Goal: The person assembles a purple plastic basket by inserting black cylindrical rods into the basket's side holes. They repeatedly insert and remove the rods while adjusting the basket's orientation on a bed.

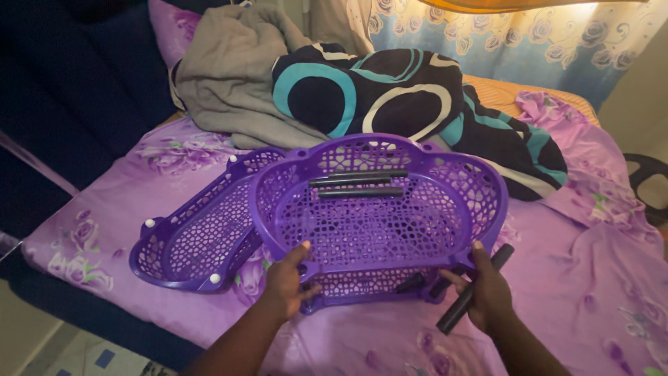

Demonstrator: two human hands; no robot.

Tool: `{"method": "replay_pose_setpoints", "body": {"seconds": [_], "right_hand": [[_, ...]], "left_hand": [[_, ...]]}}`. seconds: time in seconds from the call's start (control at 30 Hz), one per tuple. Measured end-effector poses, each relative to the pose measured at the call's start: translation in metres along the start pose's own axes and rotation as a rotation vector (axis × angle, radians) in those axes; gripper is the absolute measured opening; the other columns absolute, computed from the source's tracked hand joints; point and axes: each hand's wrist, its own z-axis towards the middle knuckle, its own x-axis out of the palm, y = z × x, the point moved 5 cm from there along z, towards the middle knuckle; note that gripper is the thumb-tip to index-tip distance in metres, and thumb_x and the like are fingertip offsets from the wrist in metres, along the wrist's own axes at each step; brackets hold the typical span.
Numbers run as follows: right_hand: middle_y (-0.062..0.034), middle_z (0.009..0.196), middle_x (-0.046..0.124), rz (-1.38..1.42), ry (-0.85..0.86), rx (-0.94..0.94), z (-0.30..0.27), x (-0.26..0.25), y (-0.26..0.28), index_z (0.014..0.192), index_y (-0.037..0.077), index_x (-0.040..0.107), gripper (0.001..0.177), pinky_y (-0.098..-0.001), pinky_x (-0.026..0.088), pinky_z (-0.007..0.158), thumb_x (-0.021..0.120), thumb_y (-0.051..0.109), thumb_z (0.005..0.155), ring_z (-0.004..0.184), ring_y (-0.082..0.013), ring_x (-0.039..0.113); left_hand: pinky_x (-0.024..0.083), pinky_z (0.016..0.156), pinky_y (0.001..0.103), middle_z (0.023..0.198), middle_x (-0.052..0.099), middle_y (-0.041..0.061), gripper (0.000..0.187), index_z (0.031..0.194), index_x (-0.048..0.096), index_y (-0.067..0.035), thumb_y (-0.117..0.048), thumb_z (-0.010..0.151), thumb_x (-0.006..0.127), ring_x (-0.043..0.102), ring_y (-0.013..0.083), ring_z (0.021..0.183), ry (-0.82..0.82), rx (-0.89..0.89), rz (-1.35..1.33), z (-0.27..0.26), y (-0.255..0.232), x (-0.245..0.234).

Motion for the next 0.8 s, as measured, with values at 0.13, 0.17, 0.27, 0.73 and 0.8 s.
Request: {"method": "replay_pose_setpoints", "body": {"seconds": [0.13, 0.17, 0.27, 0.73, 0.8], "right_hand": [[-0.0178, 0.127, 0.066, -0.021, 0.011, 0.025, 0.006, -0.004, -0.003, 0.134, 0.005, 0.052, 0.062, -0.0250, 0.045, 0.047, 0.058, 0.053, 0.095, 0.099, -0.0366, 0.074], [-0.0183, 0.126, 0.066, -0.018, 0.015, 0.017, 0.007, -0.005, -0.003, 0.133, 0.003, 0.052, 0.062, -0.0252, 0.044, 0.047, 0.058, 0.053, 0.096, 0.099, -0.0362, 0.074], [-0.0179, 0.124, 0.066, -0.041, 0.006, 0.002, 0.000, -0.010, -0.006, 0.131, 0.002, 0.051, 0.059, -0.0263, 0.043, 0.047, 0.058, 0.051, 0.098, 0.098, -0.0350, 0.074], [-0.0129, 0.108, 0.068, 0.073, -0.087, -0.213, -0.007, -0.022, -0.004, 0.128, 0.003, 0.052, 0.051, -0.0292, 0.049, 0.050, 0.065, 0.041, 0.096, 0.079, -0.0308, 0.073], [-0.0115, 0.104, 0.060, 0.160, -0.101, -0.255, -0.012, -0.035, 0.005, 0.126, -0.001, 0.052, 0.049, -0.0302, 0.053, 0.057, 0.069, 0.041, 0.107, 0.075, -0.0257, 0.063]], "left_hand": [[0.055, 0.067, 0.042, 0.093, 0.068, 0.005, 0.038, 0.103, 0.068, -0.012, -0.043, 0.082, 0.075, 0.066, 0.0241, 0.085, -0.008, 0.018, 0.027, 0.004, 0.003, -0.002], [0.056, 0.067, 0.042, 0.092, 0.067, 0.006, 0.038, 0.102, 0.068, -0.011, -0.042, 0.082, 0.075, 0.066, 0.0242, 0.084, 0.006, 0.024, 0.027, 0.006, 0.003, -0.001], [0.057, 0.068, 0.041, 0.091, 0.067, 0.007, 0.035, 0.098, 0.068, -0.008, -0.040, 0.084, 0.075, 0.067, 0.0245, 0.082, 0.021, 0.030, 0.022, 0.002, 0.010, -0.005], [0.055, 0.066, 0.042, 0.093, 0.060, 0.007, 0.030, 0.095, 0.072, -0.010, -0.037, 0.081, 0.077, 0.061, 0.0253, 0.082, 0.017, 0.078, 0.060, -0.014, -0.006, 0.012], [0.058, 0.069, 0.042, 0.093, 0.059, 0.004, 0.030, 0.094, 0.069, -0.011, -0.037, 0.082, 0.078, 0.062, 0.0205, 0.083, 0.086, 0.108, 0.077, -0.014, -0.011, 0.026]]}}
